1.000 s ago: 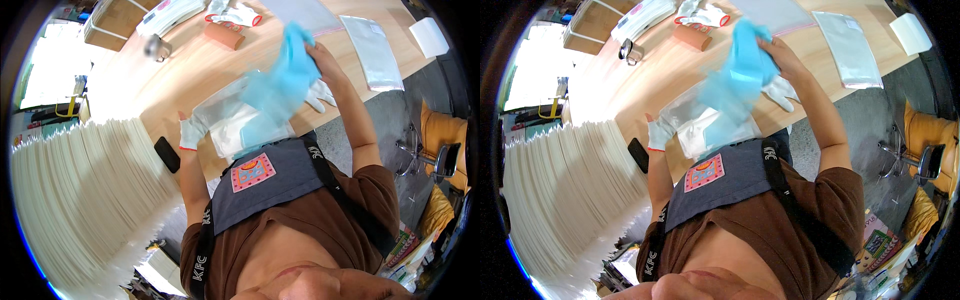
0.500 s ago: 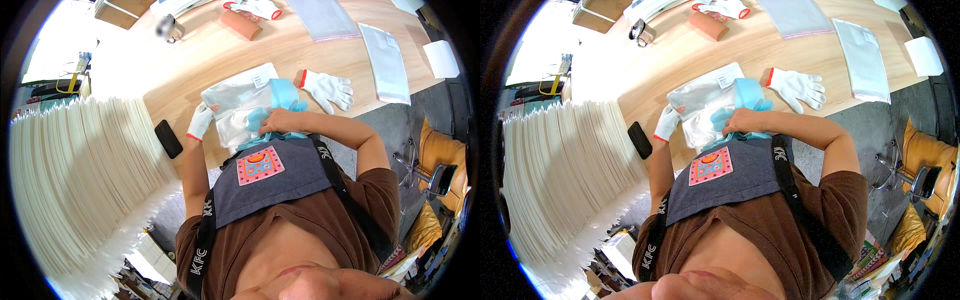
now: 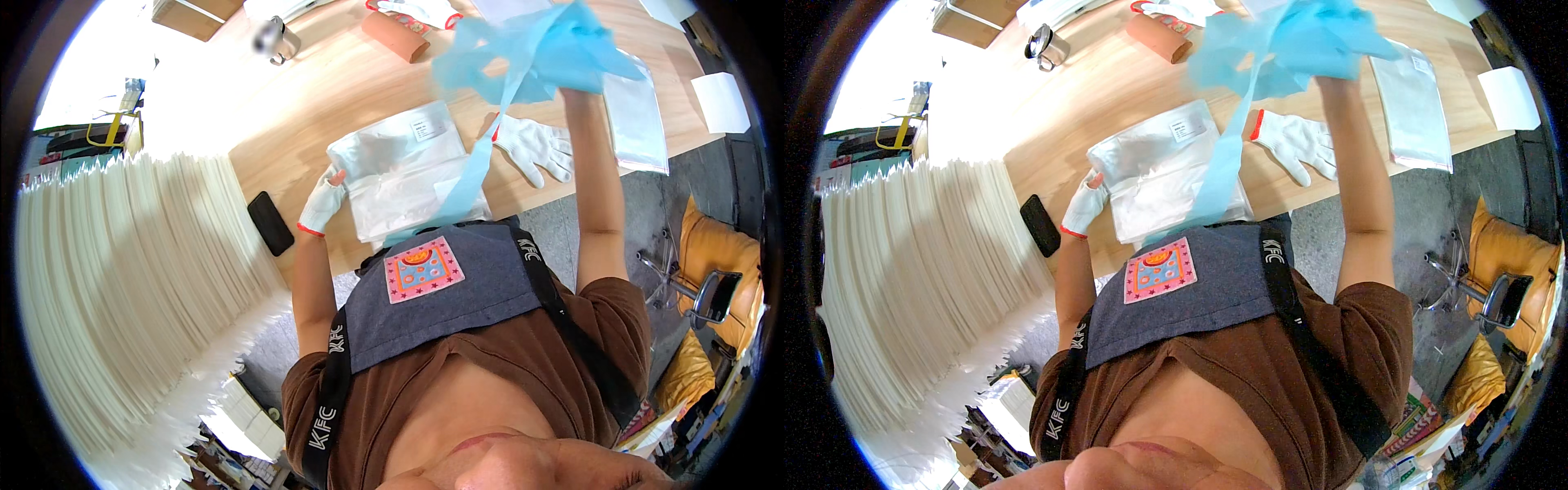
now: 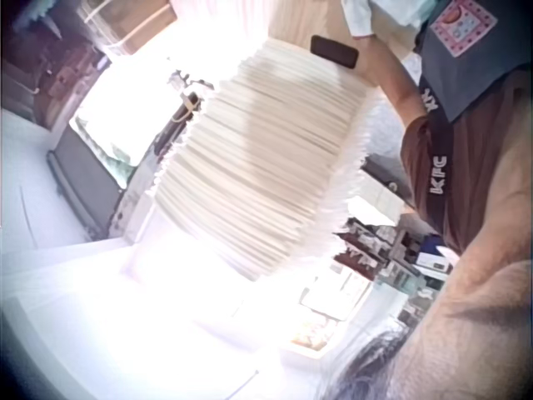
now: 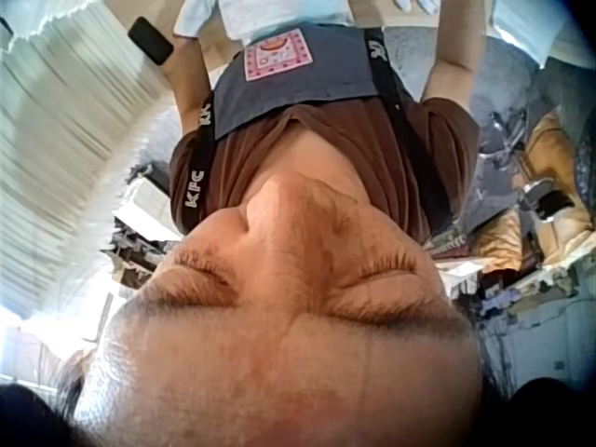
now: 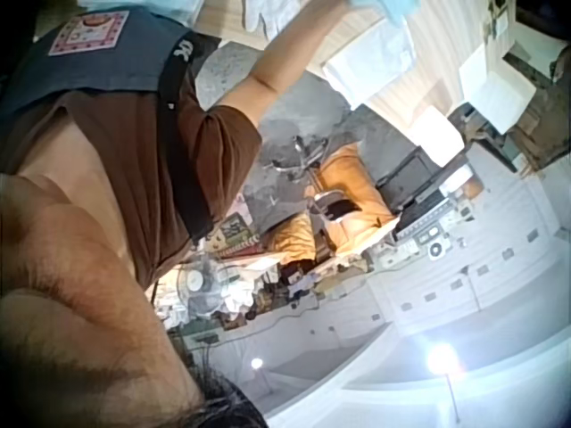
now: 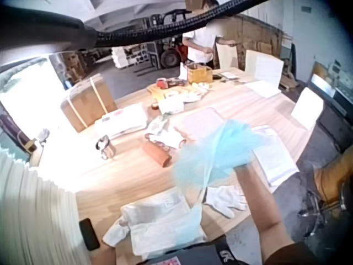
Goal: The person wraps a long printed label around a stack of white items, secures it with blue tape, and places the wrapped bundle into a clear plastic bag. The person then seals the bag and sets it aside.
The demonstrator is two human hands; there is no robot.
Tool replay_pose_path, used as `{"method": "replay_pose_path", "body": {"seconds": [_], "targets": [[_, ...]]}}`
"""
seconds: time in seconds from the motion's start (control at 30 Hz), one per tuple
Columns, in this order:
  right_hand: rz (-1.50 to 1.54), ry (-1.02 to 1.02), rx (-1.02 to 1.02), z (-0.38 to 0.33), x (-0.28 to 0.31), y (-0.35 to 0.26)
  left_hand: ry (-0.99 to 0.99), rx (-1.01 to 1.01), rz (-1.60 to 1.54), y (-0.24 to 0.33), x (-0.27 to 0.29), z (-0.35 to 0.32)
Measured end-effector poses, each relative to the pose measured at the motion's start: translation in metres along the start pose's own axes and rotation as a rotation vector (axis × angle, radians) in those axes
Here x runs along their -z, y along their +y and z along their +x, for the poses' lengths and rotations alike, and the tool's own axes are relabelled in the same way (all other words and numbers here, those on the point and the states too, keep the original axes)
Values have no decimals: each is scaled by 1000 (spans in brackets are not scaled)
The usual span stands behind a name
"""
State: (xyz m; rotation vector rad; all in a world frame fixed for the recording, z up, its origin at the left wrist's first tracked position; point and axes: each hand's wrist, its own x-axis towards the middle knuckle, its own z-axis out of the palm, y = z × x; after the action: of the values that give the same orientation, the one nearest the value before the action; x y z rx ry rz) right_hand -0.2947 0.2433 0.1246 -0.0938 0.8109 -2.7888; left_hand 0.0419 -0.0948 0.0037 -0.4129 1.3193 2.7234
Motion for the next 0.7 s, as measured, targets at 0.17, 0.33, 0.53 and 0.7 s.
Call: {"method": "replay_pose_path", "body": {"seconds": [0.17,0.33,0.53,0.7], "targets": [[-164,68,403,13,10,-63,52,18,39,-2,5,-1],[-1437,-81,1007,28,58,-72,72,36,47,-6,13,2],[-1671,-1361,-7,-91,-2,34,154,49,13,-2,1,-4],[-1651,-1806,90,-145,14,116,156,69,26,-2,4,-1]]}}
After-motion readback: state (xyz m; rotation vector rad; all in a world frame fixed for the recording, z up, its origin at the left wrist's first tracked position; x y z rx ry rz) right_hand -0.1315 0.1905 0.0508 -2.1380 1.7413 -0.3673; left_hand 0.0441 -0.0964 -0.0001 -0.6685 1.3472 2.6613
